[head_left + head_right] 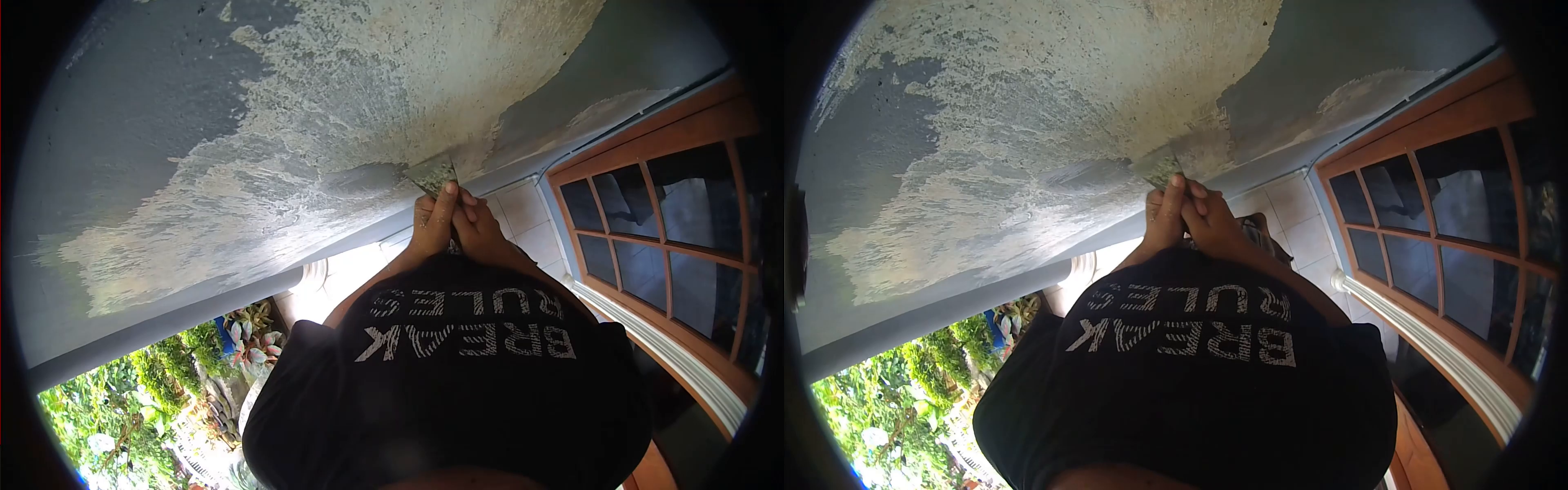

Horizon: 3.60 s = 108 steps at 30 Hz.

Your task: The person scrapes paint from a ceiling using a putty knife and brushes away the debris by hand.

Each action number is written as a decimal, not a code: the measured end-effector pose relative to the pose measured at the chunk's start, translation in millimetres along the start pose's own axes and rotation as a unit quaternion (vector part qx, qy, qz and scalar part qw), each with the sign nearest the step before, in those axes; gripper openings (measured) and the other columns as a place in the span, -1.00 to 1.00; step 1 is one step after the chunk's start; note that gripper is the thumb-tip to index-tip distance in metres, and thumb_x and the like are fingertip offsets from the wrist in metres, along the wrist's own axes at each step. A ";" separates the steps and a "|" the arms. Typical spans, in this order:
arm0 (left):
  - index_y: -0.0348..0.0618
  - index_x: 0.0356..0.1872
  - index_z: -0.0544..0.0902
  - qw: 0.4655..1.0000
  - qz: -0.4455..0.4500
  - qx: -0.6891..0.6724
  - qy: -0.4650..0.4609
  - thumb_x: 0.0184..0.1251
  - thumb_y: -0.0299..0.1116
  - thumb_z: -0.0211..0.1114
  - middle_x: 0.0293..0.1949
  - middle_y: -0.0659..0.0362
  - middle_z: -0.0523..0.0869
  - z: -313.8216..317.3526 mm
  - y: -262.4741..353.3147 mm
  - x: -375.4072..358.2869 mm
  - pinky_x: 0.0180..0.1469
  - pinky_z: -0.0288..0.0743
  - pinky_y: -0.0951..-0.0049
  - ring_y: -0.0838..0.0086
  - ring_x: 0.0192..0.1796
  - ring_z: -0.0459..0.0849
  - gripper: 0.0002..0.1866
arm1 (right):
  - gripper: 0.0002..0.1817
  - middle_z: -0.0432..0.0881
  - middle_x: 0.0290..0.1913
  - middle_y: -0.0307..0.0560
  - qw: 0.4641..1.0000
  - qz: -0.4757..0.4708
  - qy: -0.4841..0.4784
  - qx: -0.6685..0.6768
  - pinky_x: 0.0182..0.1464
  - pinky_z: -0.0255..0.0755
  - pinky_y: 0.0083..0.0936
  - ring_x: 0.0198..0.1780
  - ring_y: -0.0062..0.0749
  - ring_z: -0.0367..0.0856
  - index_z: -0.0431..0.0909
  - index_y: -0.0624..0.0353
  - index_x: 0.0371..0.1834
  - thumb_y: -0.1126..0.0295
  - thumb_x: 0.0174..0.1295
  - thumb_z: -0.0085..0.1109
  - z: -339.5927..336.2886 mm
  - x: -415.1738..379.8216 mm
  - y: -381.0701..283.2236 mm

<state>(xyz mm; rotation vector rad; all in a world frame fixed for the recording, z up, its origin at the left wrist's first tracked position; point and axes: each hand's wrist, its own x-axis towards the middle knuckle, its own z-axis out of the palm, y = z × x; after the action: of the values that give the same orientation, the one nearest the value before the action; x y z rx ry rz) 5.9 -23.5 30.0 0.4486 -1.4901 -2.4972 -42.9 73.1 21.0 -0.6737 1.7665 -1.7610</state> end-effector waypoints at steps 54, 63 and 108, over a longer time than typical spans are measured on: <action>-0.24 -0.45 0.51 0.992 0.022 -0.092 -0.079 0.47 -0.05 -0.14 -0.64 0.13 0.47 1.6 -7.7 4.9 -0.06 0.50 0.27 0.21 -0.24 0.62 -0.52 | -0.80 0.48 -0.37 0.07 0.991 -0.018 0.006 -0.129 -0.26 0.42 -0.36 -0.35 -0.08 0.57 0.48 0.30 -0.19 0.41 0.19 0.01 -7.3 -10.7 -21.1; -0.28 -0.47 0.52 0.989 0.044 -0.111 -0.086 0.47 -0.07 -0.11 -0.63 0.13 0.50 3.1 -9.0 7.1 -0.07 0.48 0.31 0.29 -0.30 0.60 -0.51 | -0.73 0.48 -0.34 0.06 0.985 -0.025 -0.001 -0.171 -0.22 0.42 -0.32 -0.30 -0.05 0.57 0.45 0.26 -0.05 0.40 0.21 -0.01 -8.2 -8.4 -22.0; -0.30 -0.36 0.59 0.998 0.050 -0.001 -0.038 0.51 -0.05 -0.26 -0.57 0.20 0.55 2.2 -4.4 -4.6 -0.08 0.47 0.47 0.47 -0.34 0.57 -0.44 | -0.86 0.48 -0.59 0.00 0.986 -0.132 0.015 -0.105 -0.41 0.41 -0.45 -0.48 -0.18 0.61 0.43 0.34 -0.32 0.44 0.24 -0.02 3.3 1.6 -9.1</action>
<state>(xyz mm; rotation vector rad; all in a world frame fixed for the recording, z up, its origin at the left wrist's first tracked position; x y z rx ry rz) 9.4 -18.1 27.9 0.2746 -1.4994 -2.4636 -42.1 69.5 30.1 -1.0148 1.9772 -1.7728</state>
